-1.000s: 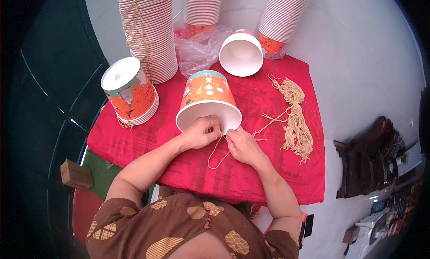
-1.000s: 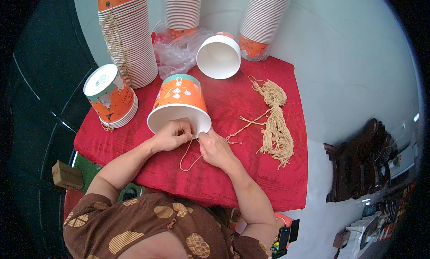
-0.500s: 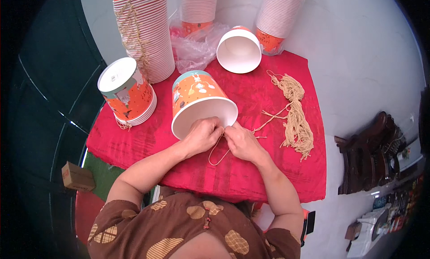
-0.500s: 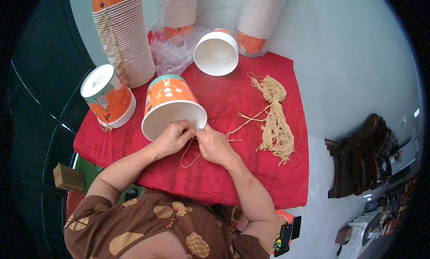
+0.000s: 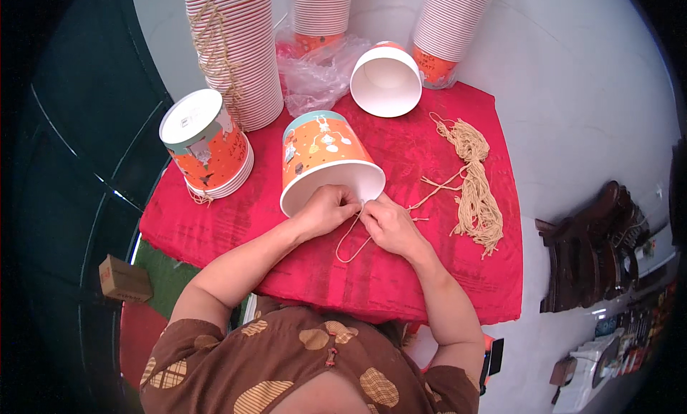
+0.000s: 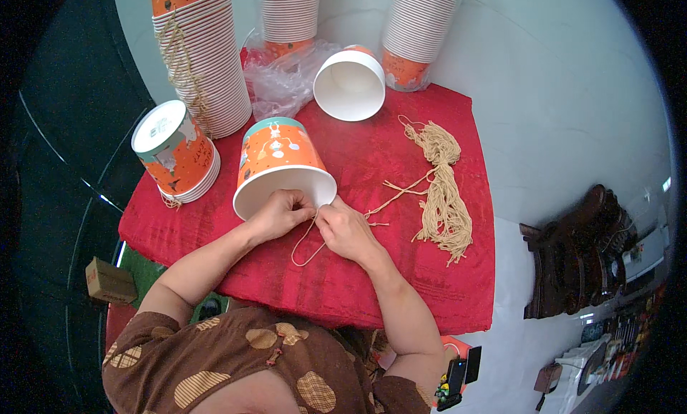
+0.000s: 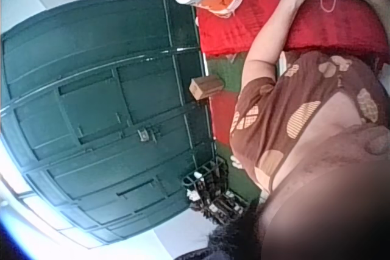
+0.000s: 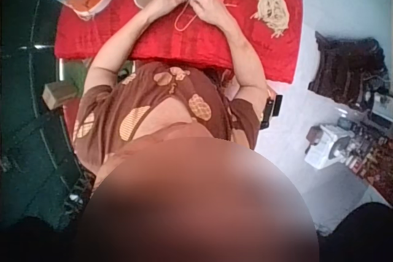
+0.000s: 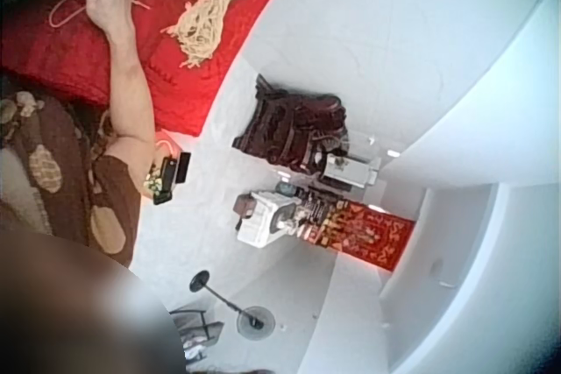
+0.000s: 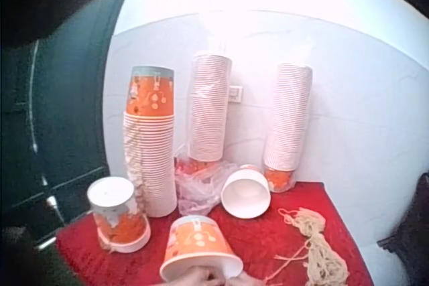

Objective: Attach a string handle to a paper bucket.

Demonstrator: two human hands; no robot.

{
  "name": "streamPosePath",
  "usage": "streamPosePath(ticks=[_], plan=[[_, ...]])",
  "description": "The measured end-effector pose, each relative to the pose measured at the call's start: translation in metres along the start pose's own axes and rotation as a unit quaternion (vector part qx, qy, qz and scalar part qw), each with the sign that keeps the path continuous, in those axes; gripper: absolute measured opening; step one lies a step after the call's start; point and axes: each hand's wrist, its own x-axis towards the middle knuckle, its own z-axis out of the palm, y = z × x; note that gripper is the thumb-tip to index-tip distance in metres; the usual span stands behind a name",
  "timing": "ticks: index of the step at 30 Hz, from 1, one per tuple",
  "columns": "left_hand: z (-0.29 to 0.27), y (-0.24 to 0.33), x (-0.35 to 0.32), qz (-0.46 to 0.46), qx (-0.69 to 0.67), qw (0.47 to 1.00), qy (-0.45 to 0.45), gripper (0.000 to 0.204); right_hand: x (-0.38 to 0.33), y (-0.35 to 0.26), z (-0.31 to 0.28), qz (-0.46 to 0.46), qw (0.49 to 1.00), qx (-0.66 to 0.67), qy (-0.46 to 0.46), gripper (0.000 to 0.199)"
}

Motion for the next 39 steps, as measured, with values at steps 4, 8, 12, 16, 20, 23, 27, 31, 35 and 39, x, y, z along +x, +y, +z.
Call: streamPosePath(ticks=[4, 8, 12, 16, 20, 23, 27, 31, 35, 39], plan=[[0.003, -0.006, 0.001, 0.019, -0.023, 1.0, 0.003, 0.015, 0.0, 0.0, 0.0, -0.002, 0.999, 0.031, 0.013, 0.009], [0.003, -0.01, 0.002, 0.026, -0.032, 0.999, 0.006, 0.017, 0.0, 0.001, 0.002, 0.018, 0.999, 0.048, 0.017, 0.009], [0.003, -0.009, 0.001, 0.022, -0.021, 0.999, 0.01, 0.019, 0.0, 0.0, 0.004, 0.035, 0.995, 0.08, 0.041, 0.008], [-0.002, 0.003, -0.001, 0.006, 0.003, 1.0, 0.002, 0.02, 0.0, 0.001, 0.008, 0.052, 0.99, 0.096, 0.086, 0.005], [-0.004, 0.005, -0.001, -0.004, 0.002, 1.0, -0.004, 0.021, 0.0, 0.0, 0.011, 0.116, 0.976, 0.144, 0.111, 0.002], [-0.002, 0.001, 0.0, 0.002, -0.012, 1.0, -0.005, 0.022, 0.0, 0.003, 0.014, 0.126, 0.973, 0.144, 0.126, 0.004], [-0.002, 0.003, -0.001, -0.006, -0.014, 1.0, -0.002, 0.022, 0.0, 0.003, 0.016, 0.134, 0.973, 0.137, 0.129, 0.006], [-0.001, 0.001, 0.0, -0.002, -0.018, 1.0, 0.001, 0.023, 0.0, 0.002, 0.017, 0.142, 0.972, 0.134, 0.129, 0.006], [0.0, -0.002, 0.0, 0.0, -0.019, 1.0, 0.001, 0.021, 0.001, -0.002, 0.011, 0.142, 0.974, 0.127, 0.123, 0.006], [-0.004, 0.002, -0.001, -0.01, -0.005, 1.0, -0.013, 0.021, 0.003, -0.006, 0.002, 0.156, 0.964, 0.096, 0.192, 0.007]])
